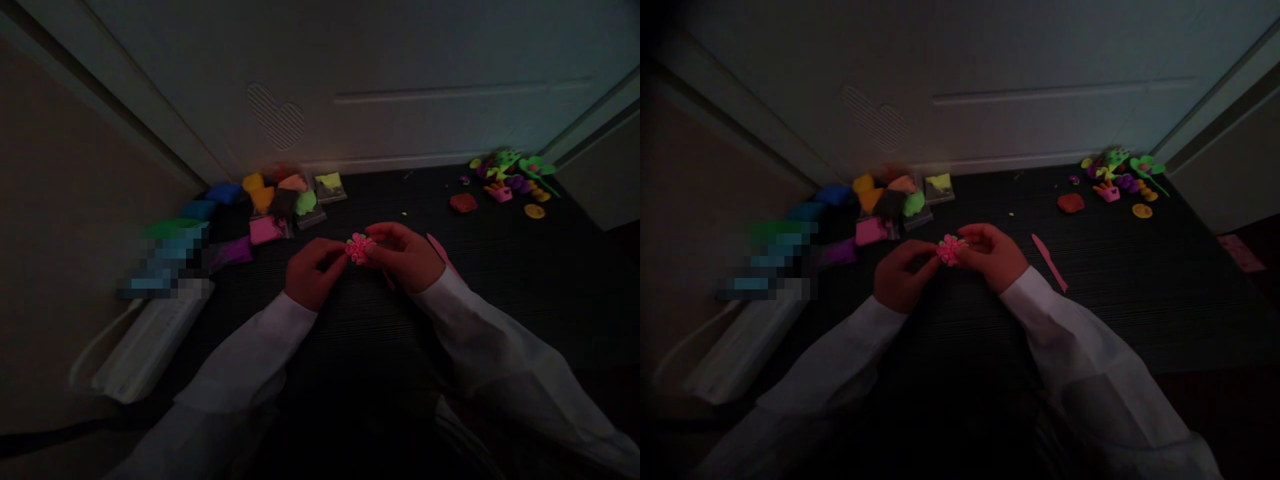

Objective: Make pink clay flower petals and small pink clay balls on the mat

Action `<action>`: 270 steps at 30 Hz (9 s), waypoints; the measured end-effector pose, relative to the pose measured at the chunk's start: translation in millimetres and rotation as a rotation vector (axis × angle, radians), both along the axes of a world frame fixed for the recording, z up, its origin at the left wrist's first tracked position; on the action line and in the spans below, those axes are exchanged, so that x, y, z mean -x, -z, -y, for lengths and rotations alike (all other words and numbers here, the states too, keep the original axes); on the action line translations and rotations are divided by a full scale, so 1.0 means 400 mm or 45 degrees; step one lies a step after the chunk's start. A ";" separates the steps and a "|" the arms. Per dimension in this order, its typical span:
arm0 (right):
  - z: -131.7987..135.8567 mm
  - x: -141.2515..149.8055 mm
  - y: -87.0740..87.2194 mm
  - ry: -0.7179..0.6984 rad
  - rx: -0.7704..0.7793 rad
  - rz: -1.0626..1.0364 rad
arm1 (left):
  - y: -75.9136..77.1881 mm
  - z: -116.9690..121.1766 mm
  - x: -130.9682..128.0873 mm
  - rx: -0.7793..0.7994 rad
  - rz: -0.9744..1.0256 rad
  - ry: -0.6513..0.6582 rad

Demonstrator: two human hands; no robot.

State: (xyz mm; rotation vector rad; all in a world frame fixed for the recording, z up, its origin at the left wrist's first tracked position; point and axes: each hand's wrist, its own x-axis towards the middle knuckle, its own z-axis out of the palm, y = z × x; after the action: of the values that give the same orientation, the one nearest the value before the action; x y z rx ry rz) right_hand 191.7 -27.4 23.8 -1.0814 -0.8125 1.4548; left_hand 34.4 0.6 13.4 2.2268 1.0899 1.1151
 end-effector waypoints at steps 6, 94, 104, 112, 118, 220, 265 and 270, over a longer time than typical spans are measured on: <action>0.002 0.001 -0.008 0.010 0.016 0.101 | 0.003 0.001 0.000 -0.015 -0.024 0.015; 0.024 0.011 -0.033 -0.153 -0.039 0.366 | -0.020 0.016 -0.005 0.931 0.818 0.390; 0.019 0.009 -0.023 -0.091 -0.002 0.178 | -0.008 0.011 0.005 1.068 0.947 0.432; 0.015 0.009 -0.026 -0.065 0.066 -0.022 | -0.010 0.014 0.007 0.785 0.790 0.221; 0.015 0.008 -0.022 -0.100 0.039 -0.048 | -0.017 0.014 0.009 0.363 0.556 0.084; -0.009 0.006 0.028 -0.015 -0.013 0.112 | -0.008 -0.024 -0.007 1.846 1.418 0.399; -0.001 0.005 0.025 0.019 -0.350 0.605 | -0.033 -0.024 0.011 2.041 1.536 0.692; -0.002 0.001 0.025 0.042 -0.327 0.599 | -0.034 -0.023 0.011 2.056 1.548 0.684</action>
State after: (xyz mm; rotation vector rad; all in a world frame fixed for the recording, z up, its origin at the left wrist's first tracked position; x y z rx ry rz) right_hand 191.3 -26.5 13.6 -1.2462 -1.2682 1.0415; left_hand 30.1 9.8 27.1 0.3001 0.3705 0.6055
